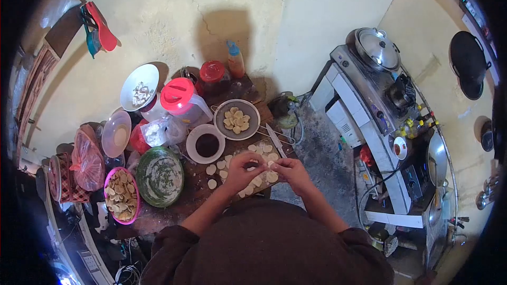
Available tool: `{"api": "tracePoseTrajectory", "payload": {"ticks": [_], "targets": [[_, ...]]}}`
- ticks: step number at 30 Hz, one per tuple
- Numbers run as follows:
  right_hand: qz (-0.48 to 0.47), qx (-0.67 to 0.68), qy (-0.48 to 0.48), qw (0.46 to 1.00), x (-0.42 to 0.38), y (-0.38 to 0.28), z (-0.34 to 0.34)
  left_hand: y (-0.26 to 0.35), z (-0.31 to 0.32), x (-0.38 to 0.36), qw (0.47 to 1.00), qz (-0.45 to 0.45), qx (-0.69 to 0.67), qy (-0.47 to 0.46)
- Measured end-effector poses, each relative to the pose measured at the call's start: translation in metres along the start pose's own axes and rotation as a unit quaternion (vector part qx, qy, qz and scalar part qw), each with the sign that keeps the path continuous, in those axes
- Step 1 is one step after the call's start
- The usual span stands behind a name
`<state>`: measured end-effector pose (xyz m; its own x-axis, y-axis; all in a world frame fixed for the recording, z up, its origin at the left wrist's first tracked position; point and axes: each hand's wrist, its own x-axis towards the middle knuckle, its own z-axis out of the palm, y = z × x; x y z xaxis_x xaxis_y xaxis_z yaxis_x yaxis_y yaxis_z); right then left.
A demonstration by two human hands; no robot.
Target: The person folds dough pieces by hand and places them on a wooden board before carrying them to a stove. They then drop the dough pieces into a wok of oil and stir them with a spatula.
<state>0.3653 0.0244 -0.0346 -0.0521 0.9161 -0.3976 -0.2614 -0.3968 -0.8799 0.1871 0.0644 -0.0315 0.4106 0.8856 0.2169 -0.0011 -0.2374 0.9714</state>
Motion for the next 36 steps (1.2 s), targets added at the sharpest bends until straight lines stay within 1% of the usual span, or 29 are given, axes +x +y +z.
{"api": "tracePoseTrajectory", "payload": {"ticks": [2,3,4,5,6,8,9,11,12,14,15,17,18,19,20,21,22,23,24,26,27,29,33,35,36], "targets": [[0.083,0.034,-0.083,0.993,0.000,-0.001,-0.007,0.012,0.005,0.002,0.994,-0.051,-0.088,0.041],[0.081,0.034,-0.082,0.993,-0.001,0.000,-0.008,0.010,0.002,0.003,0.994,-0.049,-0.088,0.040],[0.085,0.046,-0.091,0.991,-0.002,0.000,-0.008,0.005,-0.002,0.005,0.998,0.061,0.009,0.006],[0.089,0.059,-0.101,0.989,-0.003,0.001,-0.008,0.003,-0.004,0.005,0.979,0.170,0.107,-0.027],[0.088,0.059,-0.101,0.989,-0.006,-0.003,-0.001,0.005,-0.003,0.004,0.979,0.171,0.107,-0.028],[0.061,0.028,0.016,0.998,-0.015,-0.016,0.017,0.012,0.000,0.003,0.962,0.217,0.159,0.043],[0.060,0.028,0.016,0.998,-0.015,-0.015,0.016,0.014,0.002,0.003,0.962,0.218,0.159,0.042],[0.006,0.052,-0.011,0.999,-0.014,-0.008,0.013,0.017,0.007,0.002,0.940,0.242,0.217,0.102],[0.005,0.052,-0.012,0.999,-0.013,-0.006,0.012,0.017,0.009,0.003,0.940,0.243,0.218,0.102],[-0.039,0.018,0.012,0.999,-0.012,-0.002,0.011,0.015,0.011,0.004,0.931,0.262,0.224,0.121],[-0.039,0.018,0.012,0.999,-0.011,-0.001,0.011,0.021,0.013,0.005,0.931,0.262,0.224,0.121],[-0.066,0.024,0.048,0.996,-0.009,-0.001,0.012,0.039,0.016,0.004,0.951,0.217,0.189,0.111],[-0.066,0.023,0.046,0.997,-0.009,-0.002,0.013,0.033,0.015,0.002,0.951,0.217,0.190,0.113],[-0.095,-0.022,0.055,0.994,-0.010,-0.005,0.013,0.022,0.016,-0.001,0.977,0.150,0.112,0.107],[-0.123,-0.066,0.065,0.988,-0.012,-0.008,0.014,0.016,0.016,-0.003,0.991,0.081,0.032,0.100],[-0.124,-0.067,0.064,0.988,-0.014,-0.012,0.016,0.019,0.016,-0.003,0.991,0.081,0.032,0.101],[-0.133,-0.040,0.060,0.988,-0.015,-0.017,0.020,0.027,0.016,-0.002,0.992,0.002,-0.082,0.099],[-0.142,-0.014,0.055,0.988,-0.015,-0.022,0.022,0.031,0.015,-0.001,0.973,-0.076,-0.195,0.096],[-0.142,-0.014,0.053,0.988,-0.015,-0.024,0.022,0.027,0.014,-0.002,0.973,-0.076,-0.194,0.098],[-0.196,-0.119,0.017,0.973,-0.016,-0.028,0.017,0.017,0.011,-0.004,0.979,-0.067,-0.175,0.078],[-0.196,-0.119,0.016,0.973,-0.015,-0.024,0.014,0.019,0.011,-0.004,0.979,-0.067,-0.175,0.079],[-0.195,-0.114,0.028,0.974,-0.011,-0.014,0.009,0.027,0.010,-0.004,0.991,-0.043,-0.114,0.061],[-0.223,-0.148,0.044,0.963,-0.017,-0.021,0.015,0.031,0.011,-0.005,0.993,-0.026,-0.110,0.037],[-0.274,-0.223,0.072,0.933,-0.022,-0.029,0.020,0.031,0.011,-0.005,0.987,-0.114,-0.097,0.049],[-0.273,-0.223,0.073,0.933,-0.023,-0.032,0.020,0.031,0.012,-0.005,0.987,-0.114,-0.098,0.048]]}}
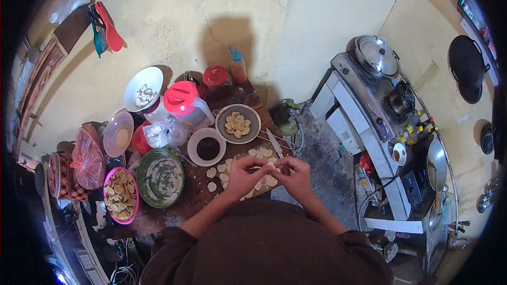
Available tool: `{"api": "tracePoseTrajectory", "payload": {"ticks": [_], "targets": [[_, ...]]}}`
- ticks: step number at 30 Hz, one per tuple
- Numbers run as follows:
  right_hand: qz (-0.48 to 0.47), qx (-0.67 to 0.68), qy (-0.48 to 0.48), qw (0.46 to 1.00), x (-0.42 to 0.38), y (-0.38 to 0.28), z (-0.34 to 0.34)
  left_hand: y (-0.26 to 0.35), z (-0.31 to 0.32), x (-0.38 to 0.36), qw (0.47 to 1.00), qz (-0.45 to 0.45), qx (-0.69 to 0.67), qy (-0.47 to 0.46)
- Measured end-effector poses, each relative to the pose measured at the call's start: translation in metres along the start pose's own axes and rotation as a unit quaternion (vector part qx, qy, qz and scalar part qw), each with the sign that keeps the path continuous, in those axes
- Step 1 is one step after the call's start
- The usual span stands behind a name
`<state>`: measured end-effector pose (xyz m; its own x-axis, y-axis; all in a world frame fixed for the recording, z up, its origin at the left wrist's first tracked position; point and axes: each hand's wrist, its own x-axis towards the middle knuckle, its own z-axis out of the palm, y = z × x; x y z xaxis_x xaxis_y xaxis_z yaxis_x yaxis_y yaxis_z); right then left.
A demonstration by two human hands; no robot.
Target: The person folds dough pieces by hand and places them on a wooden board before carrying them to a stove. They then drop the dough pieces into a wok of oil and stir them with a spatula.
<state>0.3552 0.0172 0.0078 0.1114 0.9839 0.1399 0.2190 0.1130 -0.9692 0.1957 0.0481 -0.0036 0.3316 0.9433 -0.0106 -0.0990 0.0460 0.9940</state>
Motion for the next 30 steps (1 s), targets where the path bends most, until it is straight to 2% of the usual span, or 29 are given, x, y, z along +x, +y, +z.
{"api": "tracePoseTrajectory", "payload": {"ticks": [2,5,8,9,11,18,20,21,23,24,26,27,29,30], "targets": [[0.018,0.008,-0.029,0.999,0.002,-0.002,-0.002,-0.001,-0.001,0.003,0.996,-0.060,-0.048,0.037],[0.073,0.021,-0.034,0.997,0.004,0.001,-0.002,0.001,-0.005,0.003,0.996,-0.071,-0.052,0.016],[0.071,0.019,-0.052,0.996,0.004,0.007,-0.002,0.007,-0.005,0.002,0.995,-0.102,-0.023,-0.001],[0.073,0.020,-0.053,0.996,0.004,0.009,-0.002,0.004,-0.006,0.002,0.994,-0.104,-0.023,0.001],[0.136,0.034,-0.075,0.987,0.005,0.012,-0.002,-0.007,-0.009,0.003,0.996,-0.085,0.016,-0.019],[0.117,0.081,-0.087,0.986,0.002,0.030,0.006,-0.016,-0.007,0.002,0.997,-0.070,-0.014,-0.004],[0.191,0.156,-0.088,0.965,0.003,0.020,0.006,-0.017,-0.008,0.002,0.995,-0.089,-0.039,-0.012],[0.190,0.156,-0.088,0.965,0.004,0.016,0.006,-0.019,-0.008,0.003,0.995,-0.087,-0.039,-0.012],[0.227,0.206,-0.067,0.950,0.005,0.012,0.006,-0.022,-0.008,0.004,0.999,-0.041,0.029,0.000],[0.225,0.206,-0.067,0.950,0.006,0.012,0.006,-0.023,-0.009,0.006,0.999,-0.040,0.029,0.001],[0.166,0.096,-0.040,0.981,0.007,0.017,0.007,-0.023,-0.008,0.009,0.997,0.025,0.063,0.028],[0.166,0.096,-0.039,0.981,0.007,0.018,0.008,-0.021,-0.007,0.008,0.997,0.025,0.063,0.028],[0.138,0.068,-0.039,0.987,0.006,0.019,0.008,-0.013,-0.004,0.007,0.996,-0.064,-0.023,0.057],[0.137,0.068,-0.038,0.987,0.006,0.018,0.008,-0.012,-0.003,0.007,0.996,-0.063,-0.023,0.056]]}}
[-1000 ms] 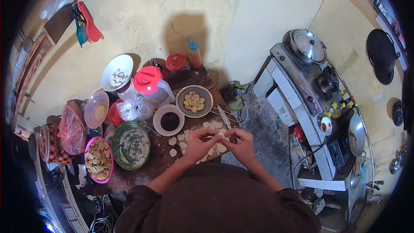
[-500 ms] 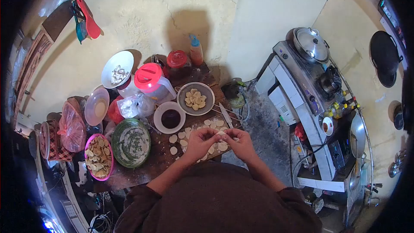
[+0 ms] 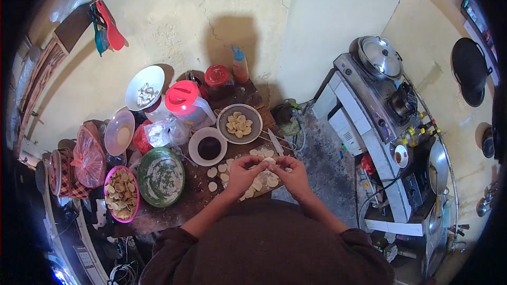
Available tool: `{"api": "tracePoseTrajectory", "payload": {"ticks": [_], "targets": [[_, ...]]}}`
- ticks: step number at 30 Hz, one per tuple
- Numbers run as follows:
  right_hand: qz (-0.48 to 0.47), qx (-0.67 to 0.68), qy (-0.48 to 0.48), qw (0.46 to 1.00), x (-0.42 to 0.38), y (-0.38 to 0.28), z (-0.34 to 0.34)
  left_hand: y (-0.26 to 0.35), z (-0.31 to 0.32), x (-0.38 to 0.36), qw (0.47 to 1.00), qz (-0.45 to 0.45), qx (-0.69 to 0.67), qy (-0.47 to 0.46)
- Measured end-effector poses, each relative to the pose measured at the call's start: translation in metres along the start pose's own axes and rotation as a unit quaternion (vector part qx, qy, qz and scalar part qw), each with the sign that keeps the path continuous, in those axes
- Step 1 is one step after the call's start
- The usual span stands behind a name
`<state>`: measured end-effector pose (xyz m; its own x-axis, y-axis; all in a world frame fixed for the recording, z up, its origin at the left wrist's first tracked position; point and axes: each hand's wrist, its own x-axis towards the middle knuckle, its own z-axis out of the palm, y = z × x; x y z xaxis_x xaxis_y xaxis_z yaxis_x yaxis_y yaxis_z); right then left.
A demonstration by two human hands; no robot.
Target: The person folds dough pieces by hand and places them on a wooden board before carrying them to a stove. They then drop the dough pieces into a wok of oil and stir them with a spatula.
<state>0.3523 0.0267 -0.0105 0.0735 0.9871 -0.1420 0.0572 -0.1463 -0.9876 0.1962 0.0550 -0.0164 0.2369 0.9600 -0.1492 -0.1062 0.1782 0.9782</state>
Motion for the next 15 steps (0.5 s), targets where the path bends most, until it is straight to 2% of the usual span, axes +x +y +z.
{"api": "tracePoseTrajectory", "payload": {"ticks": [2,5,9,12,14,15], "targets": [[0.033,0.073,-0.004,0.997,0.000,-0.002,0.001,0.001,0.001,0.000,0.998,-0.035,-0.043,-0.002],[0.050,0.127,-0.010,0.991,0.002,0.003,0.002,-0.003,-0.001,-0.001,1.000,-0.022,-0.010,-0.010],[0.072,0.130,-0.030,0.988,0.006,0.010,0.000,-0.009,-0.003,0.002,0.998,-0.032,-0.050,-0.026],[0.075,0.101,-0.046,0.991,0.007,0.013,-0.001,-0.008,-0.001,0.002,0.995,0.003,-0.089,-0.050],[0.073,0.014,-0.051,0.996,0.005,0.002,-0.002,-0.001,0.000,0.000,0.996,-0.032,-0.077,-0.044],[0.073,0.014,-0.052,0.996,0.005,0.002,-0.001,-0.004,-0.002,0.001,0.996,-0.032,-0.077,-0.042]]}}
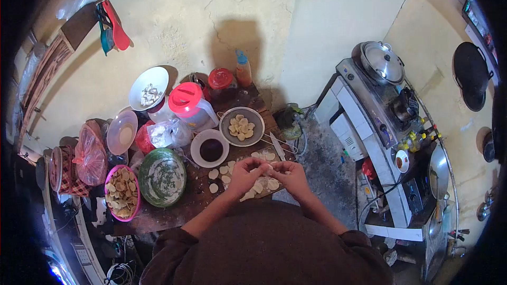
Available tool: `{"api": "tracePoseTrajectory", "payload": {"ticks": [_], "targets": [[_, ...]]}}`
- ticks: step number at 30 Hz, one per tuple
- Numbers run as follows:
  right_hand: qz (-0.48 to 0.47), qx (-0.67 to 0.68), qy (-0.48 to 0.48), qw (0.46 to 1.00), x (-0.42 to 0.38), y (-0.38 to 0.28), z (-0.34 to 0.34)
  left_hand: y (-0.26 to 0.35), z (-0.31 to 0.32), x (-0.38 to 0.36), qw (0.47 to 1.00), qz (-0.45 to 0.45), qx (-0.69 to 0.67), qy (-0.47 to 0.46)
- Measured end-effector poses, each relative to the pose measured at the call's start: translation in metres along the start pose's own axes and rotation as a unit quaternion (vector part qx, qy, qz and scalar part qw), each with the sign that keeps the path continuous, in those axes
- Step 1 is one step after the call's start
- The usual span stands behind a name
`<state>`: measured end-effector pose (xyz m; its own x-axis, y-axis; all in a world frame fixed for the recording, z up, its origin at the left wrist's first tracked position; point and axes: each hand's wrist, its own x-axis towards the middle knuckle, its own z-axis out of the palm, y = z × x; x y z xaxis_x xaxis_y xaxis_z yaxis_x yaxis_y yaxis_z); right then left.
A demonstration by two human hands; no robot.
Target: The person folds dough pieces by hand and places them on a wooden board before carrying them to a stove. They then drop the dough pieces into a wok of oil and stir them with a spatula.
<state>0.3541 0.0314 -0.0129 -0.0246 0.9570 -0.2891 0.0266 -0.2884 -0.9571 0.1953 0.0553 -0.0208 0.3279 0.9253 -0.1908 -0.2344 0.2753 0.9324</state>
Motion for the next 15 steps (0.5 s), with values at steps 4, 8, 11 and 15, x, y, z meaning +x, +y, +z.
{"api": "tracePoseTrajectory", "payload": {"ticks": [4,8,11,15], "targets": [[-0.024,-0.003,-0.002,1.000,0.001,0.002,-0.001,-0.005,-0.005,0.002,0.994,0.008,0.101,0.035],[-0.026,-0.008,0.004,1.000,0.007,0.017,0.000,-0.013,-0.008,0.003,0.984,0.031,0.174,0.034],[-0.029,0.036,0.034,0.998,0.008,0.020,0.002,-0.014,0.001,0.003,0.999,0.008,0.014,0.035],[-0.019,0.091,0.041,0.995,0.006,0.020,0.001,-0.004,0.004,0.002,0.998,0.057,0.028,0.003]]}}
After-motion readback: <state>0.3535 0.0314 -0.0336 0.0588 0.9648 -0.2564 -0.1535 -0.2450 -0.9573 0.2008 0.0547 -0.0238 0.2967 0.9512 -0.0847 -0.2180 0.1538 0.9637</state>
